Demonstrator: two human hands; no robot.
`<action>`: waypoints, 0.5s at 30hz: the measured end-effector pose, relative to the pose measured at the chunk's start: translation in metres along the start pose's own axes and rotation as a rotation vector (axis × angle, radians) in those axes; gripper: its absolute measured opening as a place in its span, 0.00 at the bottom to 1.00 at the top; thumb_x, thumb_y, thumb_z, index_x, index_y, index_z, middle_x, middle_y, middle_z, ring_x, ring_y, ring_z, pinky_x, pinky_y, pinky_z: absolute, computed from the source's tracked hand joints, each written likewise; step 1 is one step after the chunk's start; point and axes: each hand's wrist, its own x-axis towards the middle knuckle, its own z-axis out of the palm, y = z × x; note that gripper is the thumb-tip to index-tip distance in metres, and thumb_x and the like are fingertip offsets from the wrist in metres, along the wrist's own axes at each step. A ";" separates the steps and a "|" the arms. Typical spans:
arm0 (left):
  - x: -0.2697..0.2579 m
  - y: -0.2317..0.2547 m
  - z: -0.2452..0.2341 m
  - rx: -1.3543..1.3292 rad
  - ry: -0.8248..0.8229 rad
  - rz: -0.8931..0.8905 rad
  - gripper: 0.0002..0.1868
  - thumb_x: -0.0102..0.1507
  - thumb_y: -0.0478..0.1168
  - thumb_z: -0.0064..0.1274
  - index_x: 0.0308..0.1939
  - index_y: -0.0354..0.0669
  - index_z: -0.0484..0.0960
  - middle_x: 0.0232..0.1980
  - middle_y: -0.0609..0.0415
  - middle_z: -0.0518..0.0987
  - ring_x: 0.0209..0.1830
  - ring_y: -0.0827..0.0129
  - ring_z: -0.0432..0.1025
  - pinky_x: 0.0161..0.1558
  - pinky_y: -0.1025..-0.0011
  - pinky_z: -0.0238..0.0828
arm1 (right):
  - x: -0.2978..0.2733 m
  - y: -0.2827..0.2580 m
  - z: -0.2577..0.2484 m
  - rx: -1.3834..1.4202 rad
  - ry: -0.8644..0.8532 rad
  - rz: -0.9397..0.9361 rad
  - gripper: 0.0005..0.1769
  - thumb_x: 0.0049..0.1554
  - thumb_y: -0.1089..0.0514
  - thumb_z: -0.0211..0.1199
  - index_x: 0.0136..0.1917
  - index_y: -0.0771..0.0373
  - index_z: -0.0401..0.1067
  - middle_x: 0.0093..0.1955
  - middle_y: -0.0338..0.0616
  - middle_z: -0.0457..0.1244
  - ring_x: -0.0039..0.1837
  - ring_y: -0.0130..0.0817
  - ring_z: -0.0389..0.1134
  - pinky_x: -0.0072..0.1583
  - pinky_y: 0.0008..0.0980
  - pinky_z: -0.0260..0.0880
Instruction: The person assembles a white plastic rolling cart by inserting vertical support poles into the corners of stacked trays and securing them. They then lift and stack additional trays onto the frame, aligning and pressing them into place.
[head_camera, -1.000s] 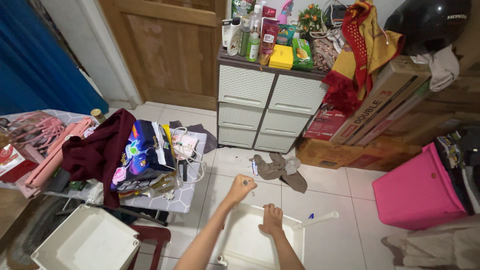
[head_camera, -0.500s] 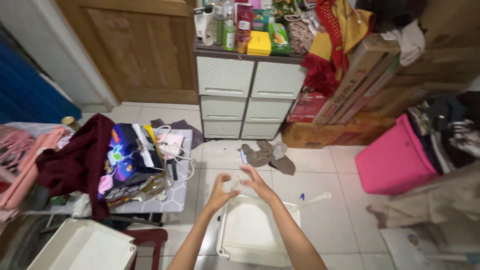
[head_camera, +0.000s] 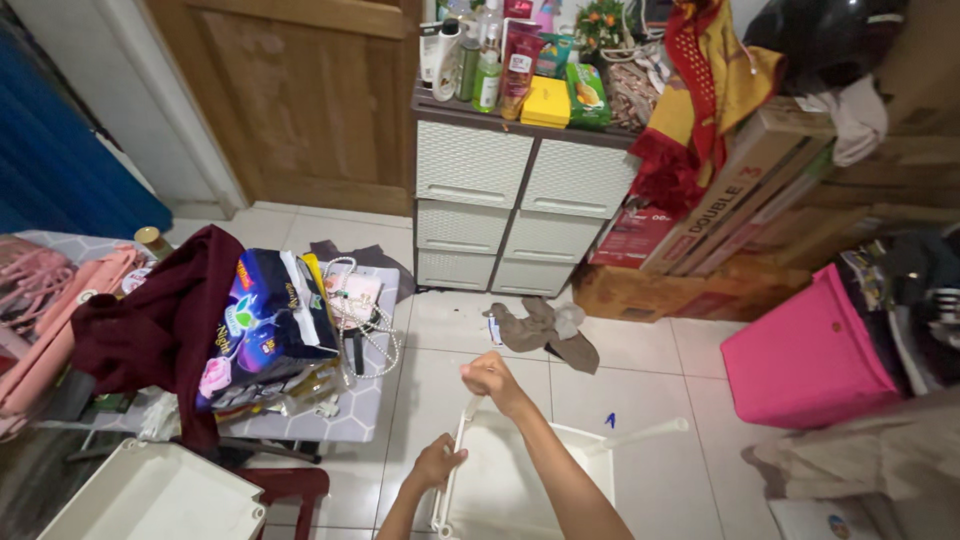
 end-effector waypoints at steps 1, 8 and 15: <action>-0.002 -0.001 -0.003 -0.171 -0.083 -0.087 0.20 0.62 0.52 0.63 0.42 0.43 0.73 0.27 0.47 0.72 0.23 0.62 0.70 0.25 0.60 0.75 | -0.001 0.010 0.005 0.009 0.110 -0.024 0.33 0.64 0.53 0.58 0.21 0.55 0.47 0.21 0.30 0.44 0.26 0.22 0.41 0.32 0.31 0.38; -0.005 0.011 0.006 -0.272 -0.025 -0.064 0.18 0.59 0.44 0.68 0.39 0.41 0.74 0.25 0.55 0.71 0.16 0.71 0.67 0.16 0.66 0.71 | 0.008 0.043 0.041 -0.323 0.995 -0.225 0.32 0.67 0.50 0.49 0.23 0.57 0.49 0.22 0.30 0.45 0.27 0.22 0.42 0.32 0.34 0.37; -0.013 0.029 0.026 -0.011 0.117 -0.081 0.16 0.58 0.45 0.66 0.39 0.46 0.74 0.23 0.52 0.78 0.17 0.66 0.71 0.23 0.64 0.69 | 0.014 -0.003 0.060 -0.318 1.255 -0.168 0.29 0.68 0.47 0.51 0.28 0.62 0.56 0.24 0.33 0.46 0.30 0.24 0.45 0.34 0.33 0.43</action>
